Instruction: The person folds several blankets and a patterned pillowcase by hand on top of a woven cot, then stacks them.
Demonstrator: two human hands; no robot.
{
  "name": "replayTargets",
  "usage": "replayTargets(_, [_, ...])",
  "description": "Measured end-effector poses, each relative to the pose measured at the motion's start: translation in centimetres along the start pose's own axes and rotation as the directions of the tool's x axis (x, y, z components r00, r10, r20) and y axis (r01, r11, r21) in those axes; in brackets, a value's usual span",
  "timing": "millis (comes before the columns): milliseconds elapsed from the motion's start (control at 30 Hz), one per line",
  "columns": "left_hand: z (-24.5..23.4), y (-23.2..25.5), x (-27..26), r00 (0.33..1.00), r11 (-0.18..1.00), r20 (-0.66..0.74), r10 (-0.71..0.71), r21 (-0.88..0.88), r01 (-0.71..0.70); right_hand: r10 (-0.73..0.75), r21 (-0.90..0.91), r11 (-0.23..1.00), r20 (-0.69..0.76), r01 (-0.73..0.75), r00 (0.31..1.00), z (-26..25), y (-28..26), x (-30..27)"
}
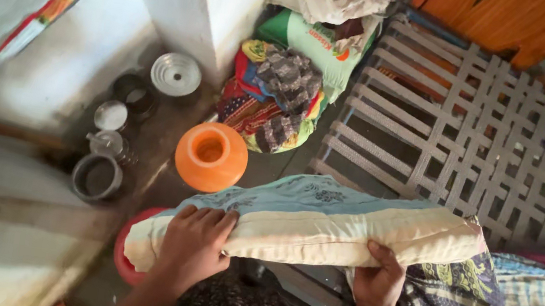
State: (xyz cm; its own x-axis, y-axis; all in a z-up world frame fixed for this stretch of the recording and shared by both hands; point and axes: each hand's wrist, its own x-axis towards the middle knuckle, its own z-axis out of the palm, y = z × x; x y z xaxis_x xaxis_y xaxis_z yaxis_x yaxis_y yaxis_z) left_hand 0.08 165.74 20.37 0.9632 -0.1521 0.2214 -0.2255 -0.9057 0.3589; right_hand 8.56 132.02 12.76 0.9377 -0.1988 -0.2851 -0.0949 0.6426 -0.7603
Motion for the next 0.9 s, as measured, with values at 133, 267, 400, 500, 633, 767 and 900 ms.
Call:
replayTargets(133, [-1.4, -4.1, 5.0, 0.996, 0.996, 0.018, 0.09, 0.013, -0.09, -0.056, 0.03, 0.998, -0.049, 0.058, 0.997, 3.4, 1.1, 0.8])
replayTargets(267, [-0.9, -9.1, 9.7, 0.98, 0.982, 0.065, 0.186, -0.047, -0.183, -0.116, 0.023, 0.992, -0.152, 0.121, 0.981, 5.7, 3.3, 2.0])
replayTargets(400, [-0.5, -14.0, 14.8, 0.962, 0.968, 0.136, 0.238, -0.11, -0.224, -0.209, 0.028, 0.976, -0.19, 0.218, 0.959, 9.0, 5.5, 4.1])
replayTargets(500, [-0.7, -17.1, 17.6, 0.95, 0.954, 0.137, 0.282, -0.145, -0.262, -0.2, 0.012, 0.977, -0.288, 0.212, 0.936, 11.4, 7.2, 4.6])
replayTargets(633, [-1.0, -19.9, 21.3, 0.919, 0.914, 0.144, 0.368, -0.235, -0.33, -0.224, 0.002, 0.971, -0.358, 0.24, 0.907, 13.0, 8.8, 4.7])
replayTargets(767, [-0.4, -21.2, 24.1, 0.897, 0.899, 0.155, 0.414, -0.228, -0.375, -0.224, 0.043, 0.965, -0.381, 0.26, 0.897, 13.3, 9.5, 5.2])
replayTargets(900, [-0.3, -22.6, 26.8, 0.884, 0.883, 0.147, 0.443, -0.24, -0.403, -0.334, 0.012, 0.933, -0.338, 0.359, 0.88, 15.4, 9.7, 6.6])
